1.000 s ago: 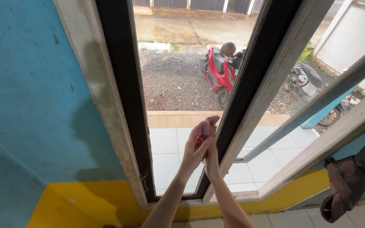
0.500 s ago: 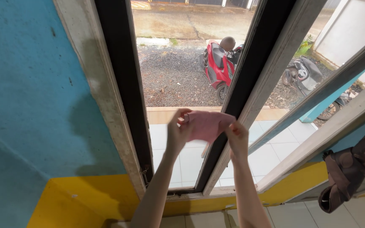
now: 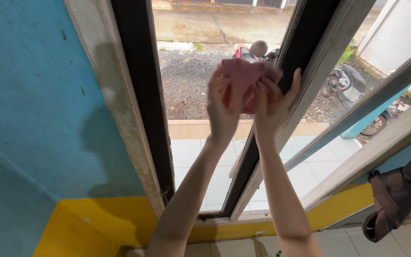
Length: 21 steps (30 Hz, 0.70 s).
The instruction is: The person wipes a window pane and its frame with a pink cloth. They repeatedly rub the glass and the black frame, then fold the cloth and continue wiping the upper portion of the window.
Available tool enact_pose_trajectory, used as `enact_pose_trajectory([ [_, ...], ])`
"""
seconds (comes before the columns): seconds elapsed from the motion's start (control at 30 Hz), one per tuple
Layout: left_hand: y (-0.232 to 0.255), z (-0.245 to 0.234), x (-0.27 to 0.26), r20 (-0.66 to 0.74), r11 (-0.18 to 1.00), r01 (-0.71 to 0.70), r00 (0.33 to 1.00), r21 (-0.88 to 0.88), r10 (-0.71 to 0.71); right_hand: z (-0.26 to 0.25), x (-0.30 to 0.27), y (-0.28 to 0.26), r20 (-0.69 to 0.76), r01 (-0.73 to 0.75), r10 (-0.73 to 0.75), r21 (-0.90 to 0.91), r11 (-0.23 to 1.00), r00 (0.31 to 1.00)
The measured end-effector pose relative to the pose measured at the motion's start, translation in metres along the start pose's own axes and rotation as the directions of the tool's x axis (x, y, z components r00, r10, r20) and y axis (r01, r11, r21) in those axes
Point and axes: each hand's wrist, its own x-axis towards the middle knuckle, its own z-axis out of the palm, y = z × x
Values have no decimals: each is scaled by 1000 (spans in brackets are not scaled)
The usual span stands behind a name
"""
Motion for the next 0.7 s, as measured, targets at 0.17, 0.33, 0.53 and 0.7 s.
enact_pose_trajectory([
  [0.17,-59,0,-18,399,428,-587,797,687,453,45,-12,68,126,-243,208,462,853,970],
  [0.33,-72,-7,-1,522,309,-675,725,670,449,1,3,93,502,693,-479,-559,456,720],
  [0.53,-102,-42,-48,593,355,-692,721,628,358,-13,-61,118,539,684,-422,-579,443,729],
  [0.7,-125,-55,-74,590,163,-698,688,697,422,-20,-84,134,573,698,-401,-614,367,715],
])
